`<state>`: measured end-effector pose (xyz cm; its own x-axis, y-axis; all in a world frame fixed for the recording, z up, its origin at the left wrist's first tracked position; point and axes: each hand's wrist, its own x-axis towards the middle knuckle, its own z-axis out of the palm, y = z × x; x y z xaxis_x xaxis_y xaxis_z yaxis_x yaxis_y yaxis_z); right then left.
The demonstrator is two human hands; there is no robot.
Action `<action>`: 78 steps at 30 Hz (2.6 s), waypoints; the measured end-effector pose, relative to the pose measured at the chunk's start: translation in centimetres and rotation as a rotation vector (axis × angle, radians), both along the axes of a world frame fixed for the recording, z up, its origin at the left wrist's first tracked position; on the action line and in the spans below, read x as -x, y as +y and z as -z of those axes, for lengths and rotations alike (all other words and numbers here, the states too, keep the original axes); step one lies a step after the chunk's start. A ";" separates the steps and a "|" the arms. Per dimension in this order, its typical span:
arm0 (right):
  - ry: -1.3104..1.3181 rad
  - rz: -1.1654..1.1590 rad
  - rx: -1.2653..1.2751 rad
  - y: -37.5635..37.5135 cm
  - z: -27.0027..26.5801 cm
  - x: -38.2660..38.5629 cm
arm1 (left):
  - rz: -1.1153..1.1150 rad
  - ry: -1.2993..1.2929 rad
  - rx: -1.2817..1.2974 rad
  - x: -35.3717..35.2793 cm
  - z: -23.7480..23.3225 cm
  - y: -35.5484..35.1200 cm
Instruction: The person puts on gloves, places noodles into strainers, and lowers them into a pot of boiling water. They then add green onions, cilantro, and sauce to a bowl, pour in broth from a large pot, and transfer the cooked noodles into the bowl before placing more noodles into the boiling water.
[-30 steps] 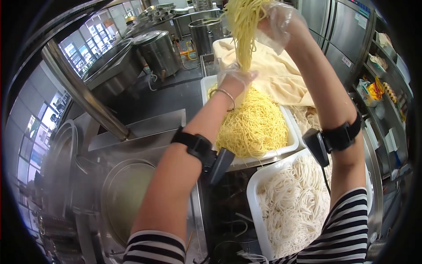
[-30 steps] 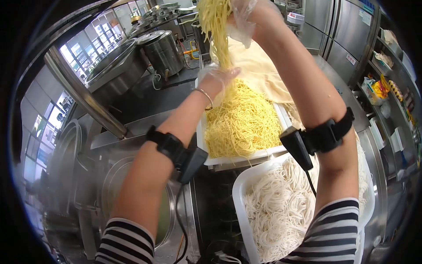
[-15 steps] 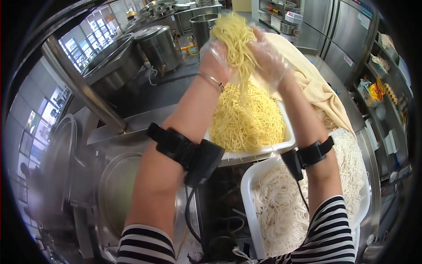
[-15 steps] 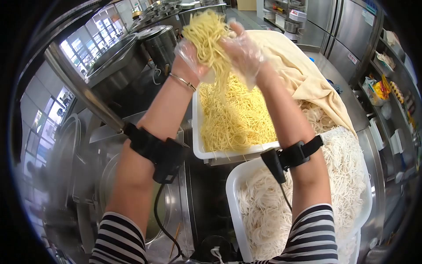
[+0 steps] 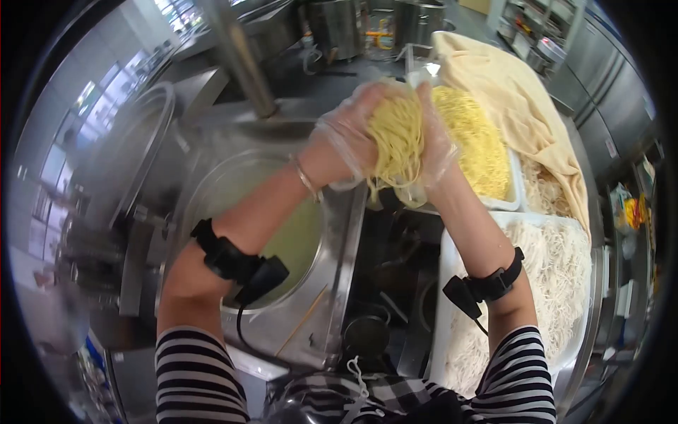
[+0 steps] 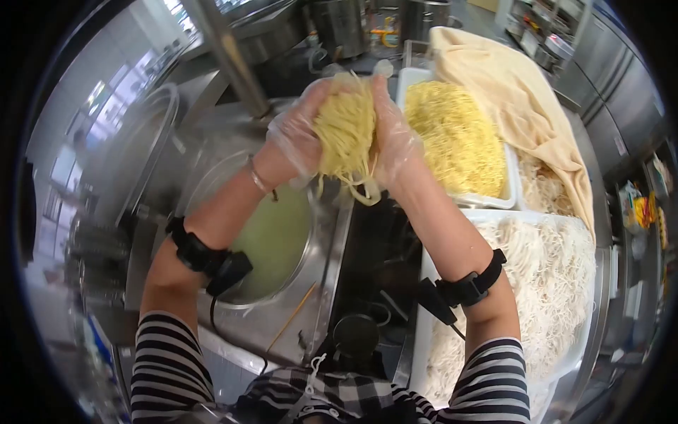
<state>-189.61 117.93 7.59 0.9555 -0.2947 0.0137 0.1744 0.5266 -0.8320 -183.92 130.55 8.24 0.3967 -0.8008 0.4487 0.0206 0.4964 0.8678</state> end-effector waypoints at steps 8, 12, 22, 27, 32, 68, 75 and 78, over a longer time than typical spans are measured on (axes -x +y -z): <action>-0.135 -0.646 -0.581 13.3 3.6 0.2 | -0.524 -1.466 -0.515 1.8 -2.0 18.6; -0.199 -0.552 -0.314 18.8 5.4 0.2 | -0.494 -1.306 -0.724 3.7 -1.2 29.0; 0.348 -0.607 -0.164 32.0 11.7 -1.7 | -0.908 -0.180 -1.042 10.6 12.8 42.8; 0.009 -0.651 1.655 30.0 11.7 -1.1 | -0.921 -0.260 -1.083 10.9 11.3 43.2; 0.095 -0.860 1.482 21.0 4.5 5.8 | -0.951 -0.292 -0.941 10.1 12.1 43.4; 0.643 0.246 1.987 -30.6 10.8 -12.0 | -0.963 -0.738 -0.837 9.8 -6.2 14.6; 0.811 0.303 2.000 -28.6 13.4 -12.0 | -1.252 -1.018 -0.788 8.2 -6.6 17.9; 0.817 0.152 1.902 -30.9 9.9 -11.4 | -1.339 -1.137 -0.823 7.0 -7.0 20.1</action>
